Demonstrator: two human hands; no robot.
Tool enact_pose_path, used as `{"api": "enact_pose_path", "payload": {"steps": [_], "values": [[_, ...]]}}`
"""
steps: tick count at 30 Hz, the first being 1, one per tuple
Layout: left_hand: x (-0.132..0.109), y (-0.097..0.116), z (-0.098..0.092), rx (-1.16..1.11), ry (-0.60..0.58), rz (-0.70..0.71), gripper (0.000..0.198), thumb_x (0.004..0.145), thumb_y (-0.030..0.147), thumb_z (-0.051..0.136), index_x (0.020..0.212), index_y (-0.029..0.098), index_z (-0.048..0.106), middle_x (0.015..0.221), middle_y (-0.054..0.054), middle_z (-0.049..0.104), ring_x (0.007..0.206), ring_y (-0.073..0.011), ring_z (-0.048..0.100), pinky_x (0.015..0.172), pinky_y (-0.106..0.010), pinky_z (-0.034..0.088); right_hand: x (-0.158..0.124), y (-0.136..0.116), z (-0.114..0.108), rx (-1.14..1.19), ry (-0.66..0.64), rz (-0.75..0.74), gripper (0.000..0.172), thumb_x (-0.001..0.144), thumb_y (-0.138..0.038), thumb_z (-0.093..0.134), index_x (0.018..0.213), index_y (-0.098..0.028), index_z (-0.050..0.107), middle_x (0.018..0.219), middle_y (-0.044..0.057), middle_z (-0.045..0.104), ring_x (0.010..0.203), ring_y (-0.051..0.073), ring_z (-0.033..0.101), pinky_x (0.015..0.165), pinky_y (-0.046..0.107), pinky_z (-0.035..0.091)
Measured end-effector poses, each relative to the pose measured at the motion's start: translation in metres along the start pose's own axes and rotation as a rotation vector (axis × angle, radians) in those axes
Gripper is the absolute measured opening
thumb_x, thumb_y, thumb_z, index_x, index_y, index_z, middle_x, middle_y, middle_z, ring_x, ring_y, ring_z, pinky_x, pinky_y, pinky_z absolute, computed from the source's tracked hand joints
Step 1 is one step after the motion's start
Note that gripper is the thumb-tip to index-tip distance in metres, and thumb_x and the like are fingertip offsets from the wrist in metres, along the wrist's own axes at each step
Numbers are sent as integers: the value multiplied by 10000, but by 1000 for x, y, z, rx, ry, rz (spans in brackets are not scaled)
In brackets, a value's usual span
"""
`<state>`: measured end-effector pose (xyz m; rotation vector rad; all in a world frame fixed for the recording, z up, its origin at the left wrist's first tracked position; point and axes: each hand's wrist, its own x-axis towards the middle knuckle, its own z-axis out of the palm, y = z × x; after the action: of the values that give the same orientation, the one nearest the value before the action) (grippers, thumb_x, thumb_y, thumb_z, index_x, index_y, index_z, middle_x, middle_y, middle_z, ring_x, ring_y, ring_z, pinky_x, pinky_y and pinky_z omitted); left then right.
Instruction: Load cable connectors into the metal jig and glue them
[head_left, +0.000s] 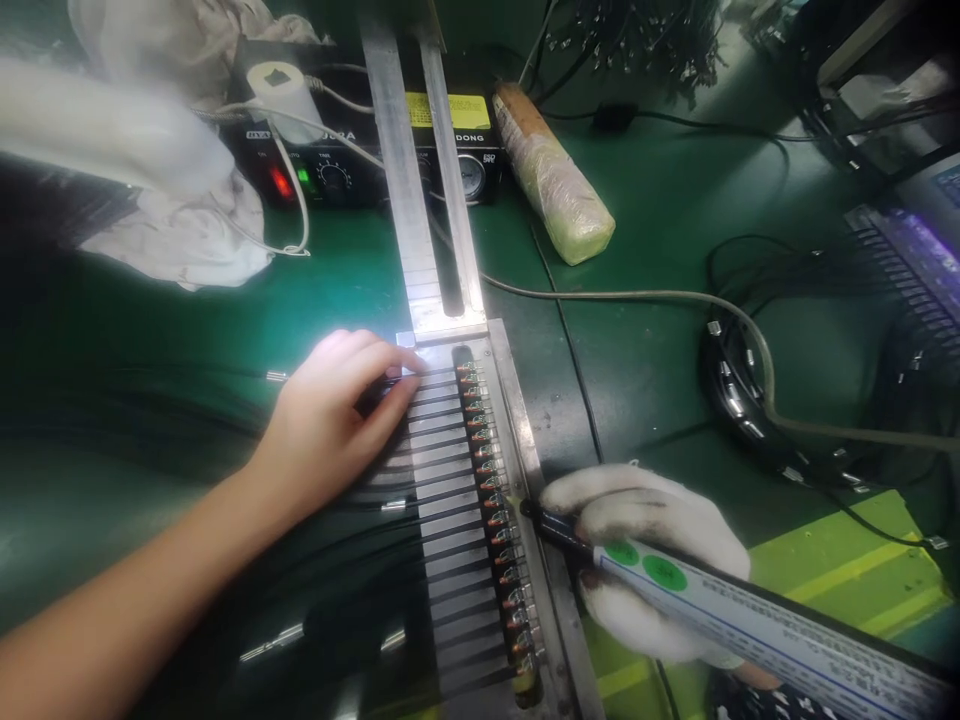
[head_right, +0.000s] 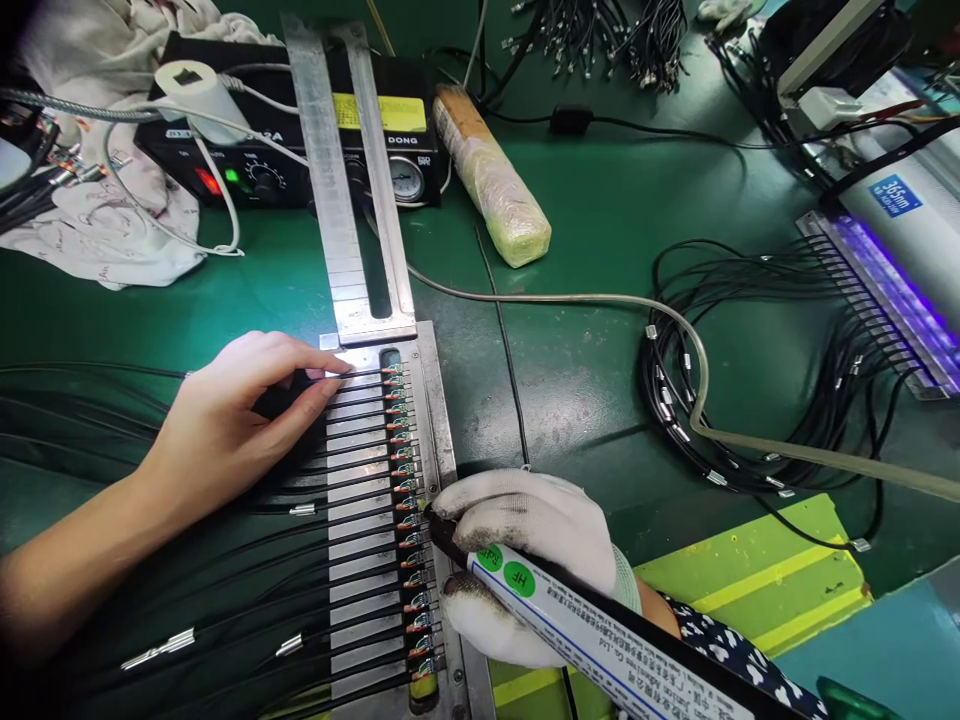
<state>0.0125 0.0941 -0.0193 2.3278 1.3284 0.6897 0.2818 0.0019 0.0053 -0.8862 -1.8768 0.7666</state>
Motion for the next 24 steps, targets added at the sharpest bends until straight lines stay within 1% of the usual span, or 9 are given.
{"api": "enact_pose_path", "payload": {"steps": [4,7,10,12,17,24], "values": [[0,1,-1,6,5,16,162,961,288,502,991,216,644,876,-47,626,841,-215,560,764,-375,455,-6,-6,-5,-11,21,-15,180,798,-120,660,975,-142,635,926,114,741,878,213,745,722,288,652],[0,1,-1,7,6,23,165,959,285,507,994,204,647,886,-55,626,850,-222,562,765,-379,453,-12,-11,-6,-19,8,14,157,824,-162,659,979,-143,636,972,121,736,890,211,741,717,284,651],[0,0,0,7,9,22,166,958,290,506,994,208,647,886,-54,628,852,-229,564,764,-383,452,-15,-11,-4,-40,-19,8,148,802,-145,669,948,-142,642,941,110,741,872,207,746,704,269,651],[0,0,0,10,11,18,167,957,293,505,992,213,647,878,-52,628,849,-231,563,766,-388,453,-16,-9,-1,-38,-18,-8,142,795,-133,667,935,-139,643,912,101,743,860,204,748,702,265,651],[0,0,-1,7,5,6,159,950,295,504,989,235,646,878,-45,627,843,-233,564,762,-390,456,-12,-6,2,-1,-2,3,162,780,-119,665,940,-139,646,880,88,741,851,204,749,703,270,654],[0,1,-1,8,7,4,158,948,292,499,996,248,643,877,-42,623,838,-233,562,759,-390,449,-14,-5,3,-9,10,-1,169,761,-95,647,925,-137,646,906,97,744,847,201,749,692,269,654]]}}
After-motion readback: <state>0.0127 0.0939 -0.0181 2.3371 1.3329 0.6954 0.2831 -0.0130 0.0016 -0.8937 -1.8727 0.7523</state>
